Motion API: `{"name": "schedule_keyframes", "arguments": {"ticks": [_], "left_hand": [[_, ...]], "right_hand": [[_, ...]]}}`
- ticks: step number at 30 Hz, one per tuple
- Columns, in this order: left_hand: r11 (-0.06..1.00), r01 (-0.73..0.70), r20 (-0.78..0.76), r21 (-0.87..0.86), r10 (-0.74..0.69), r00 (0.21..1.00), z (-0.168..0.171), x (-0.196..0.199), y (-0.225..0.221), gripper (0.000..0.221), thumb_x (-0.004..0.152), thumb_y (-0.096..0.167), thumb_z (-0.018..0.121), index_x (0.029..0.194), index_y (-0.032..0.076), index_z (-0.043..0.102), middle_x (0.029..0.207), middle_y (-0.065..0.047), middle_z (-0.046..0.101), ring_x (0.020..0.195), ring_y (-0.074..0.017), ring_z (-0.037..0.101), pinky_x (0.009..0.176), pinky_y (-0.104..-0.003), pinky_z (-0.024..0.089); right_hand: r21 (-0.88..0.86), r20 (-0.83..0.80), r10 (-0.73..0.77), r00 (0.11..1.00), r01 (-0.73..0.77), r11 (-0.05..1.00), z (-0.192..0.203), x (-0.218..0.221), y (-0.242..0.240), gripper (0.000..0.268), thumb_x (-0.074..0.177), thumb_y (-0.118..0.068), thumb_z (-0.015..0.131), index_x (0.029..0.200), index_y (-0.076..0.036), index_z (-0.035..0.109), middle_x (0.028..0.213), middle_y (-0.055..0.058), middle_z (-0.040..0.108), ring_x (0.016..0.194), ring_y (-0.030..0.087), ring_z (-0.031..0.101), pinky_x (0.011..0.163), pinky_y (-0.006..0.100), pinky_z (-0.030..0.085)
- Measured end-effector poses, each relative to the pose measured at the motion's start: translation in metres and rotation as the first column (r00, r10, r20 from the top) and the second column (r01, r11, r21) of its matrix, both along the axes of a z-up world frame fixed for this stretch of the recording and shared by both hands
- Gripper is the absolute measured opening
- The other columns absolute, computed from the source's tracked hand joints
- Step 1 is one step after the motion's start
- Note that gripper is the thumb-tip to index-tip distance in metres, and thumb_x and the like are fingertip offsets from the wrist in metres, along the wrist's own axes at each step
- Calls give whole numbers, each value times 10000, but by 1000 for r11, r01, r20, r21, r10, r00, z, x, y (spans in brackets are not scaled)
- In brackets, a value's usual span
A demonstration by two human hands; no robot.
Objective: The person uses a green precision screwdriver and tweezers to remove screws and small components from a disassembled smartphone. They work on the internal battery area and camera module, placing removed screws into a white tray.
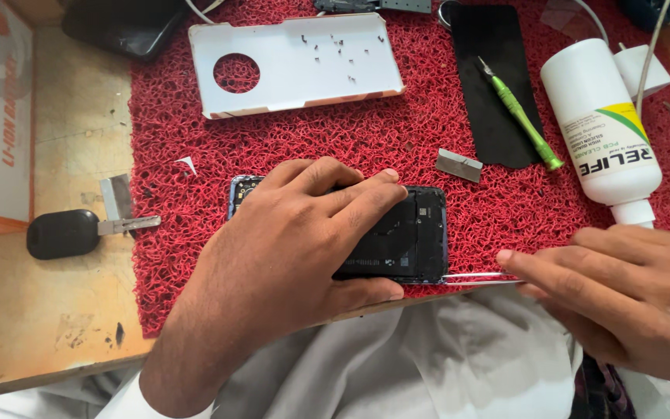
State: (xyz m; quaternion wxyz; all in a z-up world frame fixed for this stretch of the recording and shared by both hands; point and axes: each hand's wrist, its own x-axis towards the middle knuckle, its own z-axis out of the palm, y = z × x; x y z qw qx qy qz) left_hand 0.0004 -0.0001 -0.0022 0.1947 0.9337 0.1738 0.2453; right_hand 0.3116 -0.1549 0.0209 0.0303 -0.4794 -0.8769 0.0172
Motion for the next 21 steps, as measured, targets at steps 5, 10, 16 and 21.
{"name": "schedule_keyframes", "arguments": {"ticks": [5,10,16,21], "left_hand": [[1000,-8,-8,-9,8,1000,0,-1,-1,874,662,596,809,1307,43,603,1283,-76,713,1146,-285,626,1035,-473,449],[1000,-15,-22,-10,15,1000,0,1,-1,880,679,625,802,1314,49,603,1247,-80,715,1159,-290,620,1029,-478,442],[1000,-12,-20,-17,12,1000,-1,0,-1,879,665,613,812,1307,49,607,1262,-77,713,1145,-286,624,1034,-476,445],[1000,-16,-5,-20,15,1000,1,1,-1,870,667,605,817,1305,52,609,1268,-77,715,1142,-293,631,1025,-476,450]], "right_hand": [[2,-35,51,998,-51,999,5,-7,4,479,743,-161,779,1211,-67,740,951,81,758,790,208,748,652,348,587],[89,-63,-29,998,35,995,-1,-14,-5,437,773,-194,787,1184,-64,713,871,47,755,769,203,734,636,347,548],[1,-195,-212,958,216,976,-31,-11,-19,430,777,-317,868,1142,-111,770,786,-8,737,667,133,720,605,310,541],[-50,-364,-202,909,197,979,-23,-27,-8,325,786,-198,852,1079,-99,754,863,25,755,659,148,722,566,289,528]]}}
